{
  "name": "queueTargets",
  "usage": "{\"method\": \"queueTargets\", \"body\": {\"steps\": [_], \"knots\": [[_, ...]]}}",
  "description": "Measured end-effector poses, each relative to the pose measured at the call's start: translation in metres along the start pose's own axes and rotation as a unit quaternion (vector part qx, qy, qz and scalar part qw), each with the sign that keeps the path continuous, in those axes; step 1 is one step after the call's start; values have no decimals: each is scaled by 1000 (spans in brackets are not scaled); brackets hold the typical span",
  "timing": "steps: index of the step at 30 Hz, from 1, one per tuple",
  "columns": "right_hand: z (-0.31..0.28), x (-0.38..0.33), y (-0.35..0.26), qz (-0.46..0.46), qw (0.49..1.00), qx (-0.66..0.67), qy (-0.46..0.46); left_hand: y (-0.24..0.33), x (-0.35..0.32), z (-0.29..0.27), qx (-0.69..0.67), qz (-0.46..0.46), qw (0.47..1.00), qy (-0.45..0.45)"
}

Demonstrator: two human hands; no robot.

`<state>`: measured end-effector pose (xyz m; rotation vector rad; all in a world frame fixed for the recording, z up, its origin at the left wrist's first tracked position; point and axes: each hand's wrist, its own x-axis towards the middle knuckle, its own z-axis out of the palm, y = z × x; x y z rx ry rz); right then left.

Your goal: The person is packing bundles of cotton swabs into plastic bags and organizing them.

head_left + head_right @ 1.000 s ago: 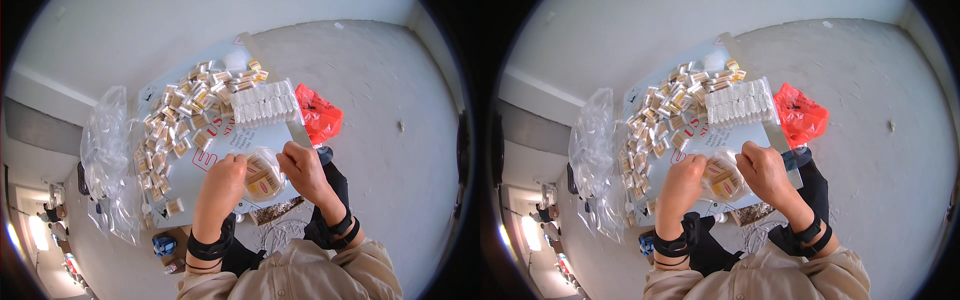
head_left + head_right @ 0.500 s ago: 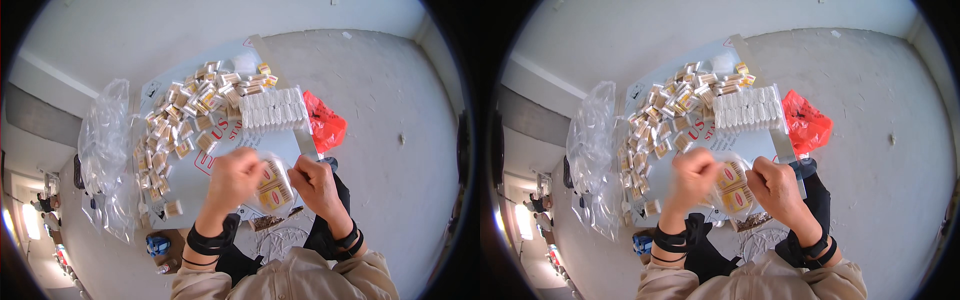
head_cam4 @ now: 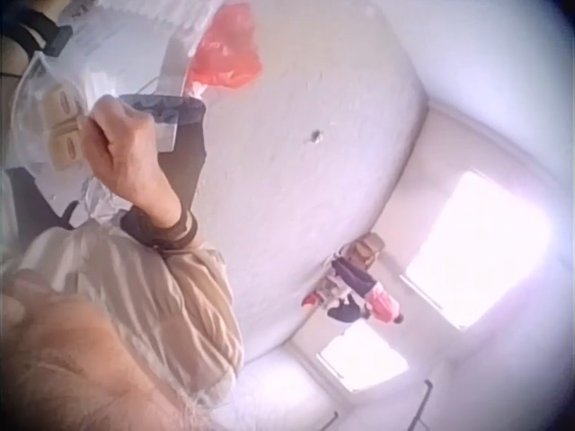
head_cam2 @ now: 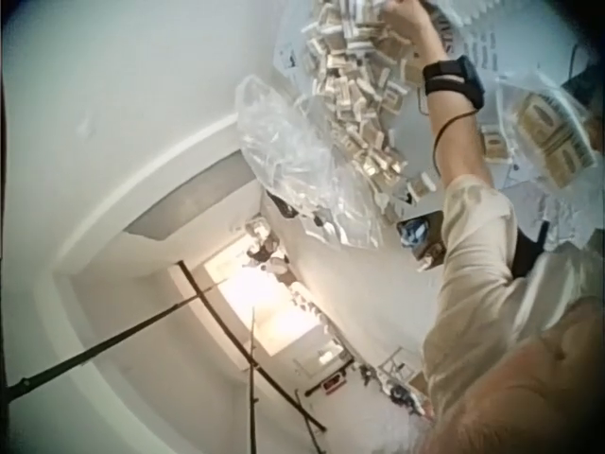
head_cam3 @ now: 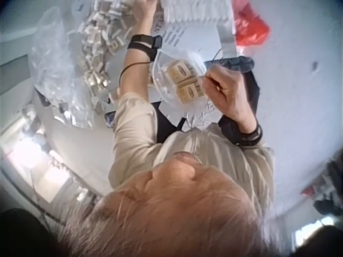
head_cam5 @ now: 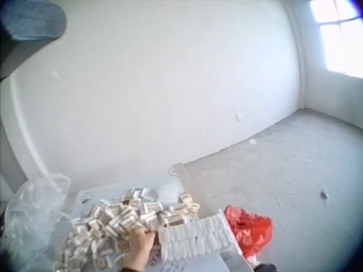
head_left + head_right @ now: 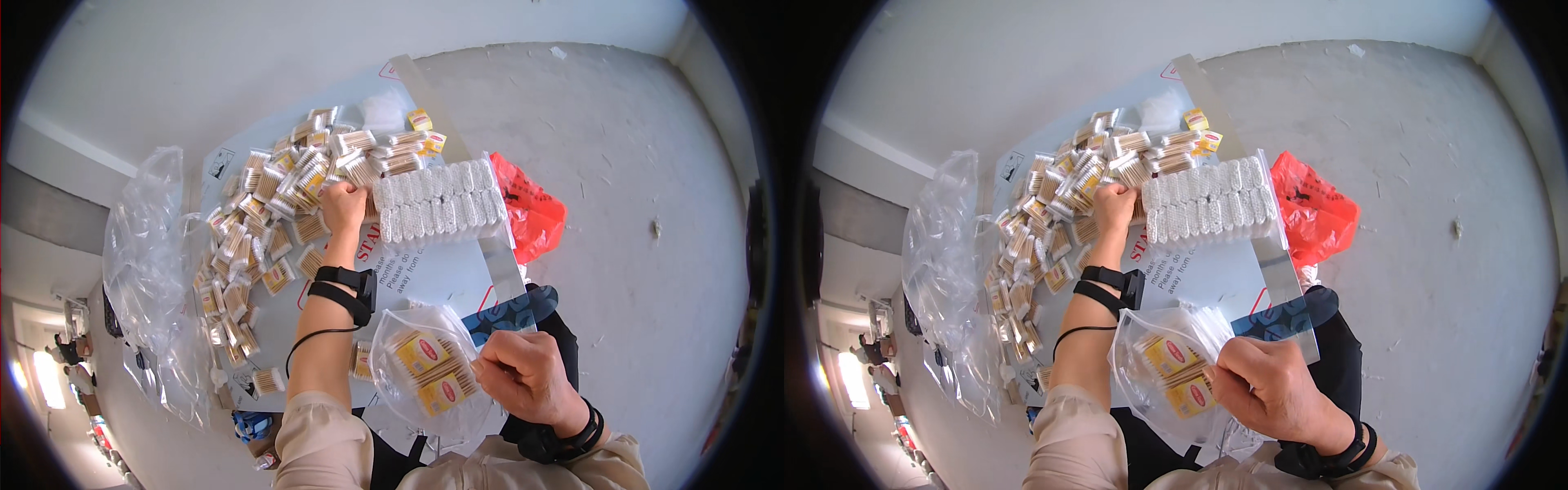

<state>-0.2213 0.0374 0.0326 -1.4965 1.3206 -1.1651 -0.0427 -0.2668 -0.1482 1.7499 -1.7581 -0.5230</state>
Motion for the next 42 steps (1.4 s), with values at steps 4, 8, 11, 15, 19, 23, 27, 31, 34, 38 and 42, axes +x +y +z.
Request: {"method": "queueTargets", "body": {"steps": [4, 8, 11, 15, 19, 23, 27, 31, 34, 38, 42], "knots": [[5, 3, 2, -19, 1000, 12, -4, -12, -9, -6, -47, 78, 993, 78], [3, 5, 6, 12, 1000, -17, 15, 12, -41, -49, -436, -23, 896, 78], [2, 0, 9, 39, 999, -9, 33, 60, -94, -128, -491, 76, 863, 93], [10, -2, 6, 67, 997, 25, 42, 101, -208, -224, -299, 185, 936, 20], [12, -2, 12, 55, 997, 7, 53, 130, -252, -218, -55, 325, 943, -47], [13, -5, 5, 62, 996, 4, 57, 133, -265, -208, 137, 406, 894, -133], [12, -9, 12, 66, 995, 16, 74, 129, -275, -209, 188, 421, 869, -181], [9, -13, 15, 60, 994, -17, 89, 122, -269, -215, 32, 398, 887, -232], [8, -15, 13, 86, 993, -4, 81, 115, -261, -220, -68, 336, 922, -178], [10, -16, 14, 90, 994, -22, 56, 125, -239, -212, -47, 350, 918, -179], [17, -15, 19, 81, 992, -13, 101, 130, -240, -194, -18, 323, 912, -252]]}}
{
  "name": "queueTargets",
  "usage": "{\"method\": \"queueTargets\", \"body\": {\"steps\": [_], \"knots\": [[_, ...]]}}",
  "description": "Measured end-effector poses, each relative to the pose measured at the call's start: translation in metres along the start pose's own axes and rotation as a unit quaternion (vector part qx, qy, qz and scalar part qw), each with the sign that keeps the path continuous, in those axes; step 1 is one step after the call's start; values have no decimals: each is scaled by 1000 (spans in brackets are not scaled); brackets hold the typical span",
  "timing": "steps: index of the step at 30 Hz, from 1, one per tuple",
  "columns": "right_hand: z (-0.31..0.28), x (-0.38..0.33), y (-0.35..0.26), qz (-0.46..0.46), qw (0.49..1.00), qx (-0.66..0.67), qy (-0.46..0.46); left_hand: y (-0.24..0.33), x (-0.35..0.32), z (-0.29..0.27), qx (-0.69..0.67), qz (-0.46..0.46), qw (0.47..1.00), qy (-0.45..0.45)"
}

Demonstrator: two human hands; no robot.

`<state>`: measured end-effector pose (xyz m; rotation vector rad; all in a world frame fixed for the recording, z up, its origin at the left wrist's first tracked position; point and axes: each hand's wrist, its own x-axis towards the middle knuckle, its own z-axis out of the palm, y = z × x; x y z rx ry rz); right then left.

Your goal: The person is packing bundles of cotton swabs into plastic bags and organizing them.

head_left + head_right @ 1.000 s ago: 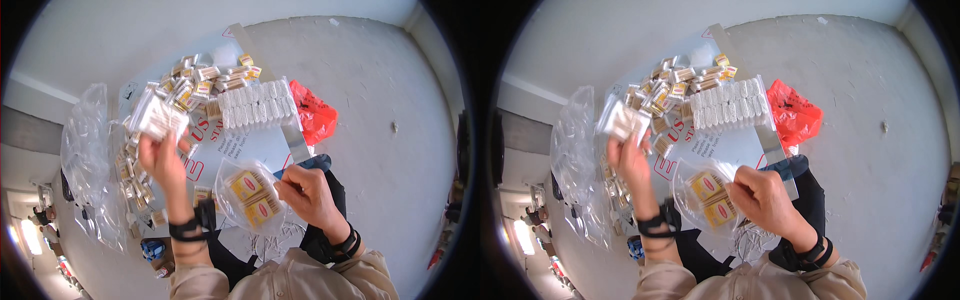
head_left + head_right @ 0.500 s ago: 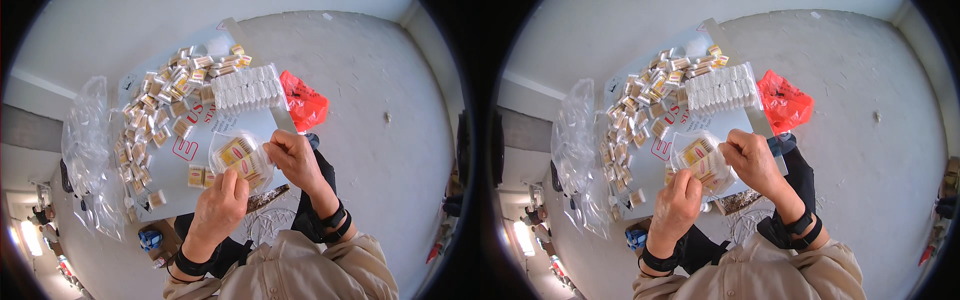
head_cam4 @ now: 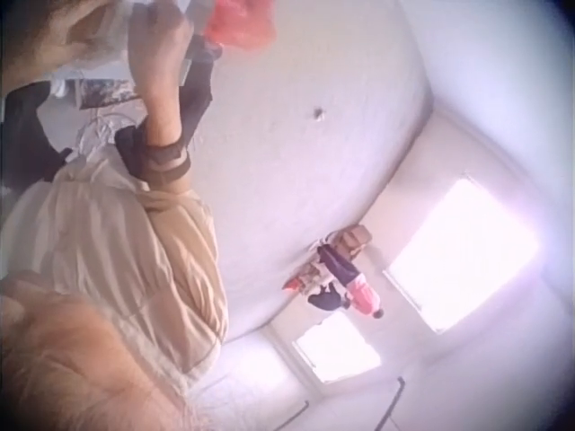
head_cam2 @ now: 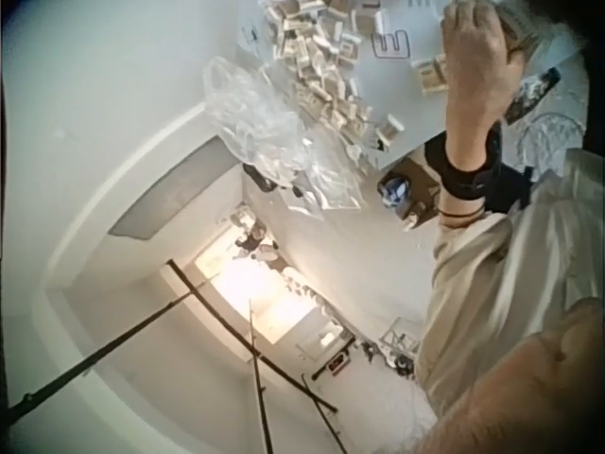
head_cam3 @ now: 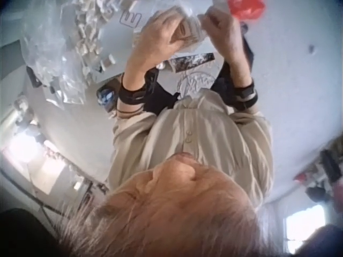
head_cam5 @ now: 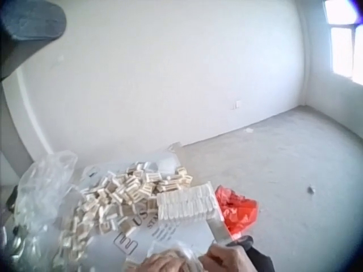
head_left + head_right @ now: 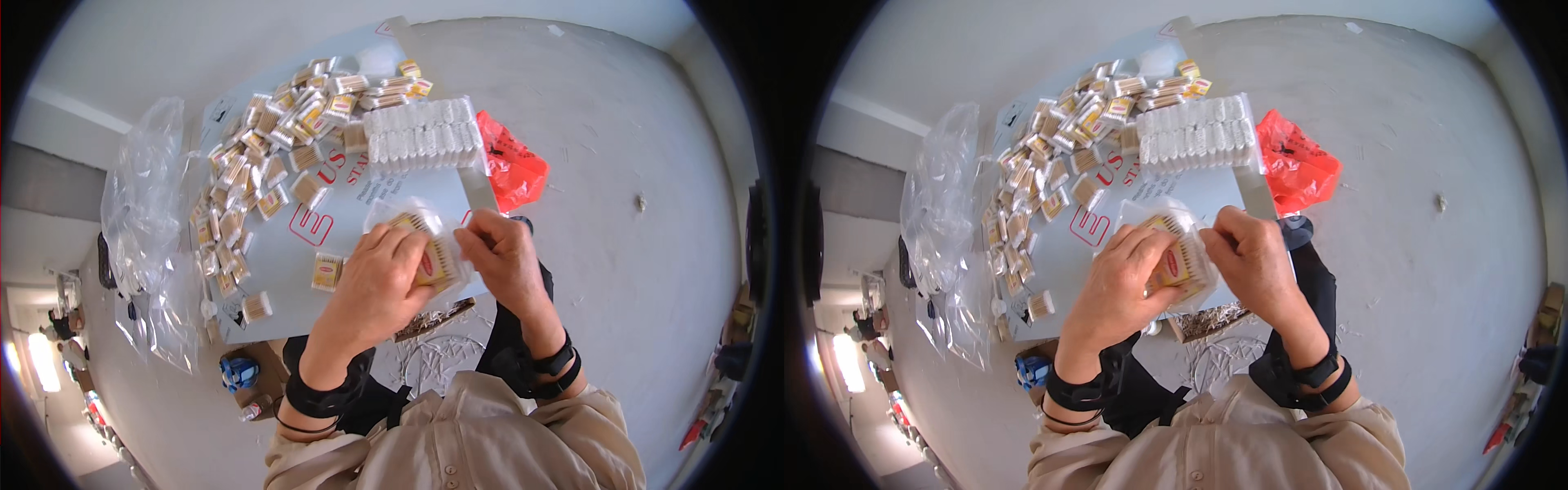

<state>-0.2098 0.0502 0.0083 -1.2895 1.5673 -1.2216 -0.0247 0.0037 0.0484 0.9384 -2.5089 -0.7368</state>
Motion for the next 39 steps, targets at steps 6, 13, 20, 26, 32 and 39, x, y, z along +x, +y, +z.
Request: {"method": "queueTargets", "body": {"steps": [6, 13, 20, 26, 32, 39], "knots": [[-10, 1, -9, 46, 999, 0, -8, -86, -32, -27, -101, -174, 945, 259], [-2, 2, -13, 42, 999, -15, -18, -213, -99, 19, 327, -286, 878, 202], [-2, -1, -13, 39, 999, -23, -5, -139, -94, 89, 30, -453, 889, 63], [-1, 0, -15, 38, 999, -7, -10, -137, -105, 118, 115, -353, 912, 176], [-4, 2, -9, 16, 1000, -13, -20, -84, -67, 26, -236, -190, 816, 493], [-7, 5, -19, 19, 1000, -7, -20, -1, -3, -24, -175, -149, 972, 35]]}}
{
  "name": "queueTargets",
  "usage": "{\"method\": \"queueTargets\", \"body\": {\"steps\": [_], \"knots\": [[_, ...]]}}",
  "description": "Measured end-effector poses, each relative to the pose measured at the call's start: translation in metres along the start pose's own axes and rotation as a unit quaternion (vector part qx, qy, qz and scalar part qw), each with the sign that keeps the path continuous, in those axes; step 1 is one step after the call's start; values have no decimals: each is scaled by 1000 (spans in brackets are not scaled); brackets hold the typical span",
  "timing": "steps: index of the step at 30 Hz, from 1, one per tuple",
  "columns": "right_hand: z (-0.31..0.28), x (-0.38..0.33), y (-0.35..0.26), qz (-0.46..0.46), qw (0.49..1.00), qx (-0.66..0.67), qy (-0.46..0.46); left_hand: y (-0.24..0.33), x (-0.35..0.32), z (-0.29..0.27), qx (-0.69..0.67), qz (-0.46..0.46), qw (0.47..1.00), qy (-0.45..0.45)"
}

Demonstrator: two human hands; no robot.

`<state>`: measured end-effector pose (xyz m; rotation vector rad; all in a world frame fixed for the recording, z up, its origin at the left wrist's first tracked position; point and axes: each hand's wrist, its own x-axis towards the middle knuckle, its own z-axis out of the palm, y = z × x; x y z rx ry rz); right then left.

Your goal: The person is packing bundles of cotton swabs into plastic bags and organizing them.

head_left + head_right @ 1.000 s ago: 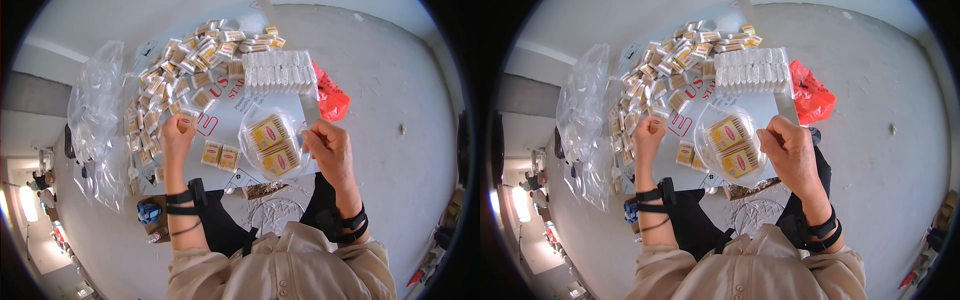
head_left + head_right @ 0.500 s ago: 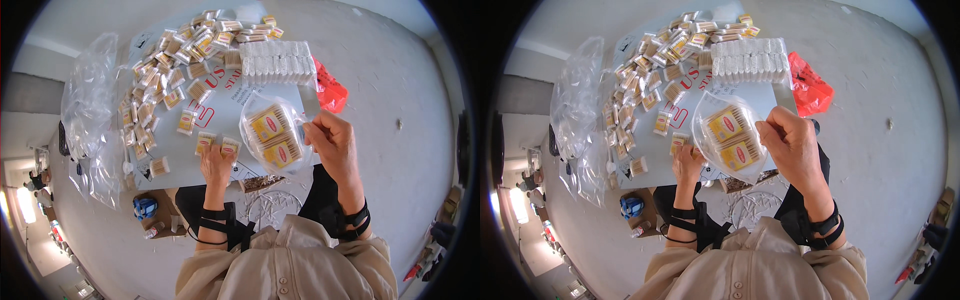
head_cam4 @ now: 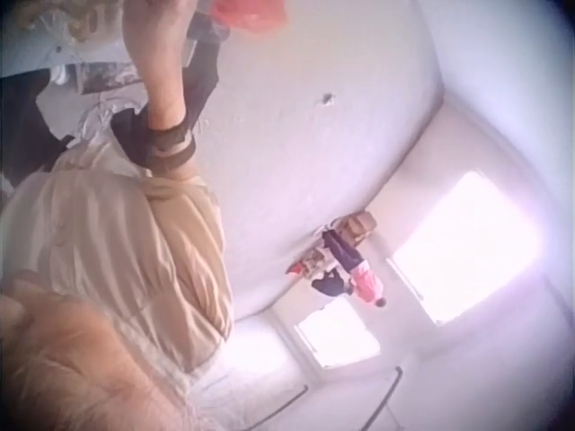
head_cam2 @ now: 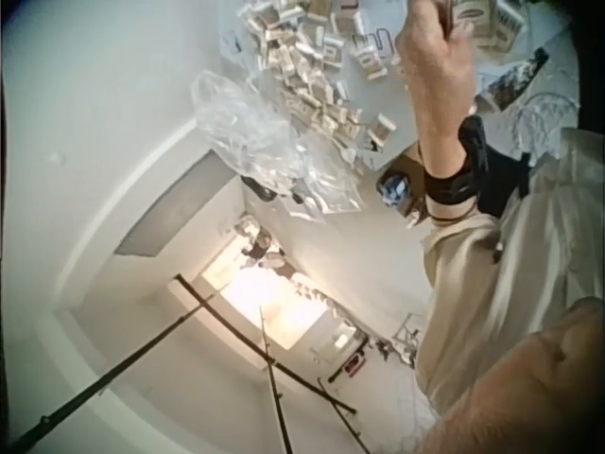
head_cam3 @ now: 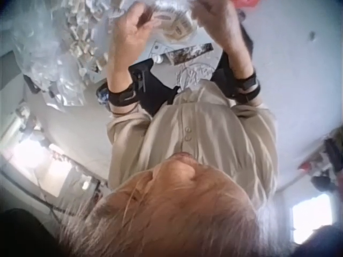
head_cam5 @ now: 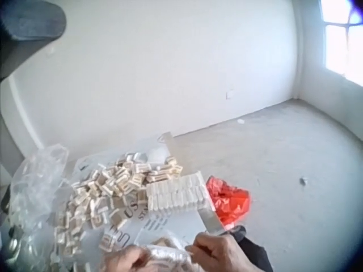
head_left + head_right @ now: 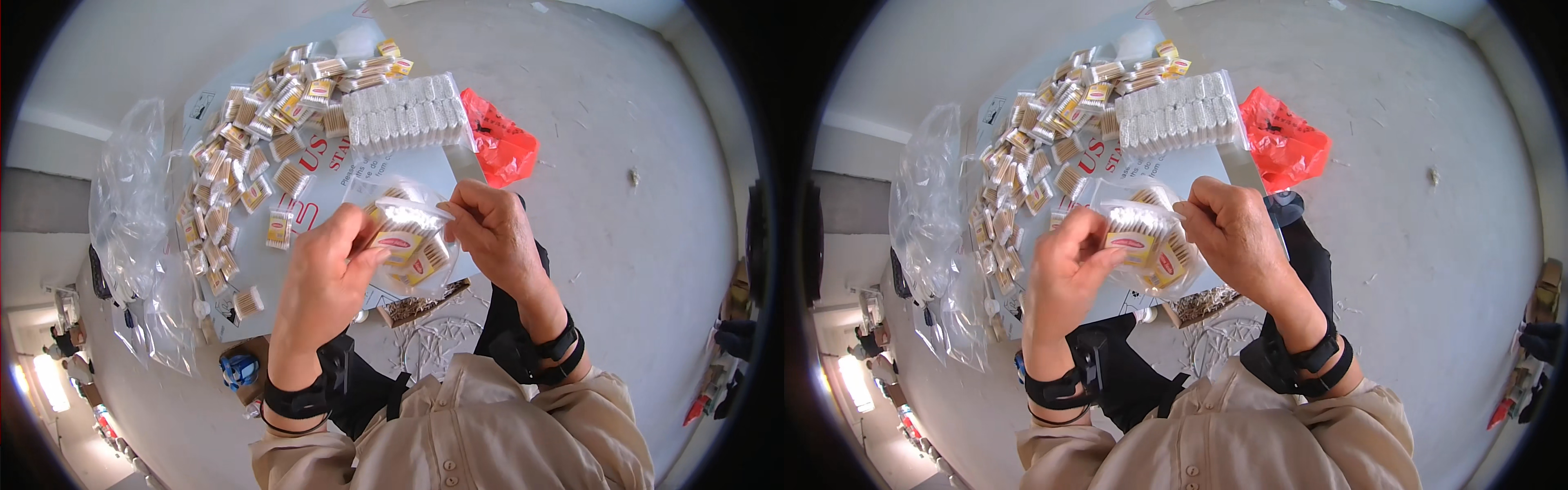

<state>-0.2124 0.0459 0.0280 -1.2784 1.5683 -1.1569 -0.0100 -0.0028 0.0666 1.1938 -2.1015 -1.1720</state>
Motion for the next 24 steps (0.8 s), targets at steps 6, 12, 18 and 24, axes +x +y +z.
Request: {"method": "queueTargets", "body": {"steps": [6, 12, 18, 24], "knots": [[-5, 0, 3, 22, 999, 49, 1, -12, 17, -5, -16, -63, 989, -134], [-7, -1, 3, 14, 999, 34, -3, -1, 24, -8, 96, -48, 968, -229], [1, 0, 0, -6, 1000, 21, 5, -14, 24, 10, 283, 108, 934, -188], [-6, -4, 6, 15, 999, 30, 17, -19, 8, -18, 46, 22, 976, 213]]}}
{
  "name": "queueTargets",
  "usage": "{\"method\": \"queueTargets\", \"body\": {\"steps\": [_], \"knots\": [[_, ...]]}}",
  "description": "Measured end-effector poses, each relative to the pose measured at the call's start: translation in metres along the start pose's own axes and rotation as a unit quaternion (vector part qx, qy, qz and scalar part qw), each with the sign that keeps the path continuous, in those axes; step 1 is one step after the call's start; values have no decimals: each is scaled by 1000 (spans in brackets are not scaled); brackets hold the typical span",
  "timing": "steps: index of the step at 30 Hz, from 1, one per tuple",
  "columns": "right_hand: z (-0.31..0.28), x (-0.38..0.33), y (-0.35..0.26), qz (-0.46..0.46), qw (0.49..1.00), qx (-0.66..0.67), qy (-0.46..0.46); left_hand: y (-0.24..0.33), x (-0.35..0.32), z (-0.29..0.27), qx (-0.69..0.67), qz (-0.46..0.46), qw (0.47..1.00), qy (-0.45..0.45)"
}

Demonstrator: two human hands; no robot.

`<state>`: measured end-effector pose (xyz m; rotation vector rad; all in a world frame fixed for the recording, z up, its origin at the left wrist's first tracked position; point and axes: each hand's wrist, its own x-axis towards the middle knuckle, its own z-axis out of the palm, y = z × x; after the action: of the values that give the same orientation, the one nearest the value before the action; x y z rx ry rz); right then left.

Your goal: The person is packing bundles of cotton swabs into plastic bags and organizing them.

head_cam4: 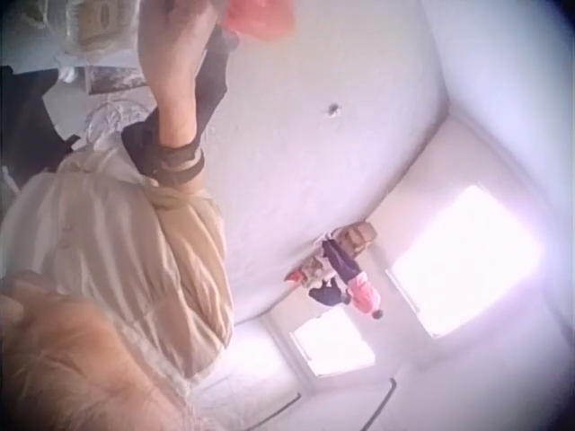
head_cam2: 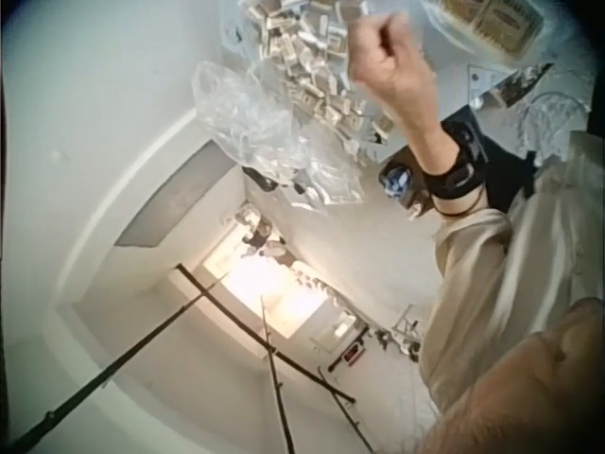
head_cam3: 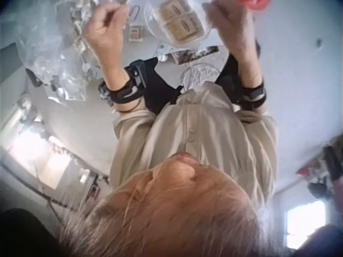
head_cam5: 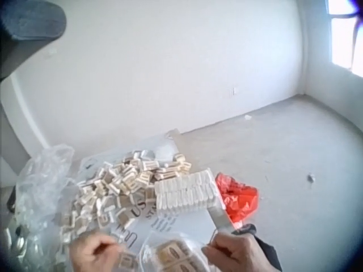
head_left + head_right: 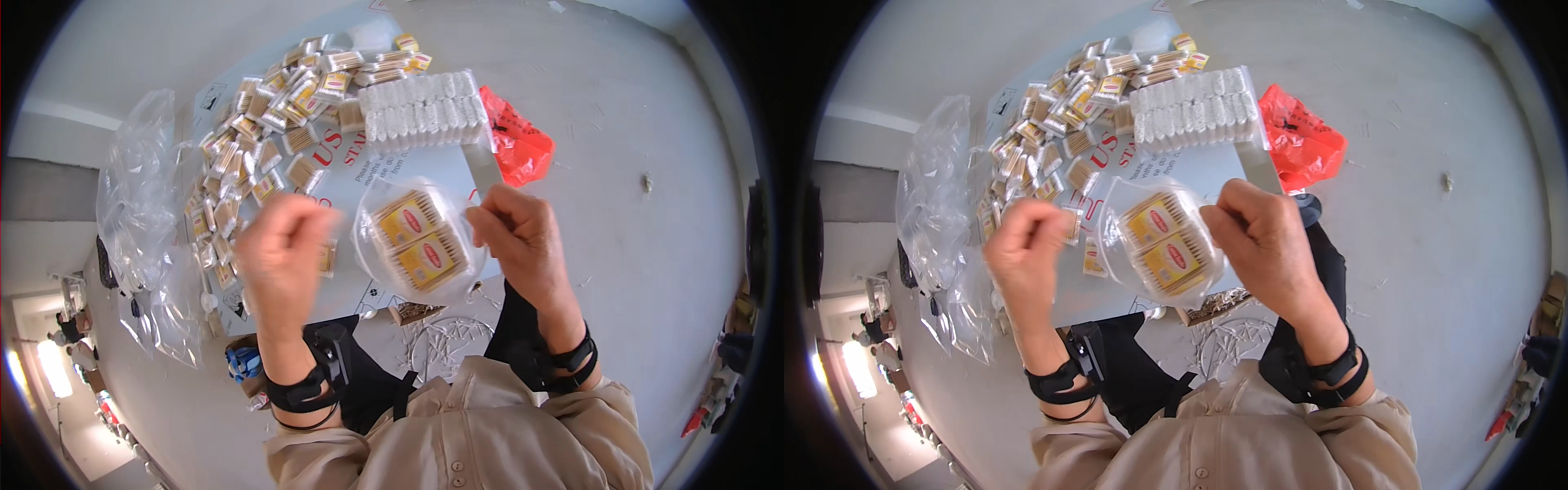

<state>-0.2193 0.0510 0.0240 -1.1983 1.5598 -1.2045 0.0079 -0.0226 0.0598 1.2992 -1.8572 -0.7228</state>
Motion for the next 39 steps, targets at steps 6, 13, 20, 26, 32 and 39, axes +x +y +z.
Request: {"method": "queueTargets", "body": {"steps": [6, 13, 20, 26, 32, 39], "knots": [[8, 0, -8, 17, 1000, 4, -18, -222, -56, -30, 309, -203, 928, -51], [6, 0, -5, 16, 1000, 2, -3, -241, -84, 15, 162, -315, 935, -20], [12, 3, -1, -21, 999, -44, 0, -196, -63, -4, -113, -236, 959, 106], [11, 8, -13, -60, 988, -144, 10, -11, -11, -21, -185, 102, 977, 36], [15, 15, -7, -108, 973, -202, 38, 21, 14, 15, 111, 127, 967, -192], [12, 17, -7, -114, 970, -212, 37, 16, 21, 10, 175, 103, 947, -249]]}}
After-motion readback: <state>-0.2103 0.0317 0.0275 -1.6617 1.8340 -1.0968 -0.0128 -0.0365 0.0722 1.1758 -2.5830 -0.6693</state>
